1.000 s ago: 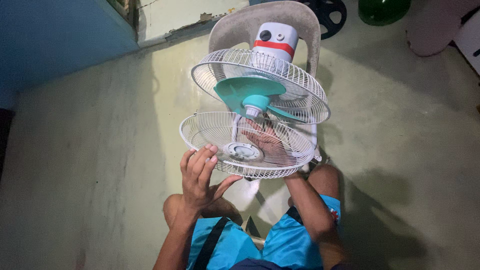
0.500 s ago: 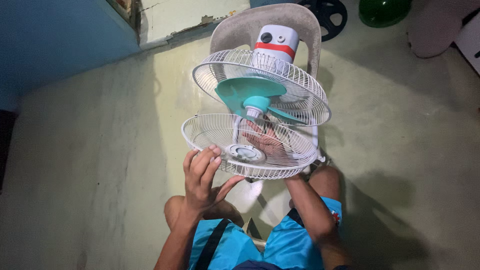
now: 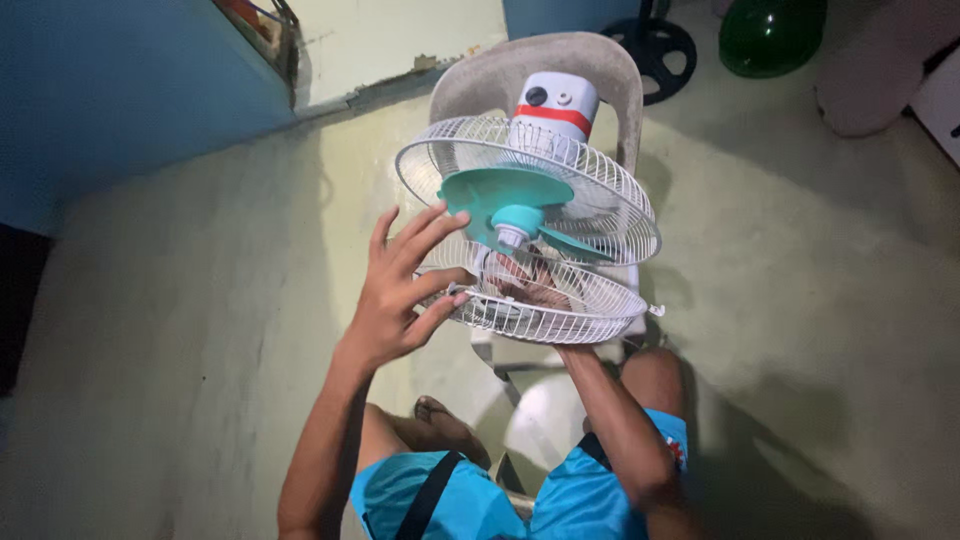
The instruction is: The person assembles a table fan by attaching the front grill, inserting the fan blade, securing it with a nut, and attaching the rear grill. The person uses a screwdriver to tighten the central nut and handles the fan components by hand.
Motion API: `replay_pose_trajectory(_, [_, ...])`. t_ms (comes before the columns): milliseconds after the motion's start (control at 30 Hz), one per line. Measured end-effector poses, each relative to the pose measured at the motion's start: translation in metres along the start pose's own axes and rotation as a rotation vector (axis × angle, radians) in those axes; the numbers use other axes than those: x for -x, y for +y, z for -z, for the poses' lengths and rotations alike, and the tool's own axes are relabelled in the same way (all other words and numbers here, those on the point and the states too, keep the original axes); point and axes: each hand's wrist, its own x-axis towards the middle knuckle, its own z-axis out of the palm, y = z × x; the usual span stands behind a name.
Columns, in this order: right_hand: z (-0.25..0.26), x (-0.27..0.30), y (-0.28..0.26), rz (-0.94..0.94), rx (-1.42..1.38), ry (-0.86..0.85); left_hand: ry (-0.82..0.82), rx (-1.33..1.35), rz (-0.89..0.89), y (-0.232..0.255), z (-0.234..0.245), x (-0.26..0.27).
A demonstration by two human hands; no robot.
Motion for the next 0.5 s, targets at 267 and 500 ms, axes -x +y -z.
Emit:
replay_pose_trajectory(267, [-0.012,-0.002,0.012,0.015,-0.250,0.080,-0.112,0.091,-0.050,-0.026,0.021,-0.048])
replay_pose_trajectory(500, [-0.041,0.003,0.013,0.070,-0.024,-0.091,-0.181,0.120,-0.012,-0.047,0.018,-0.076])
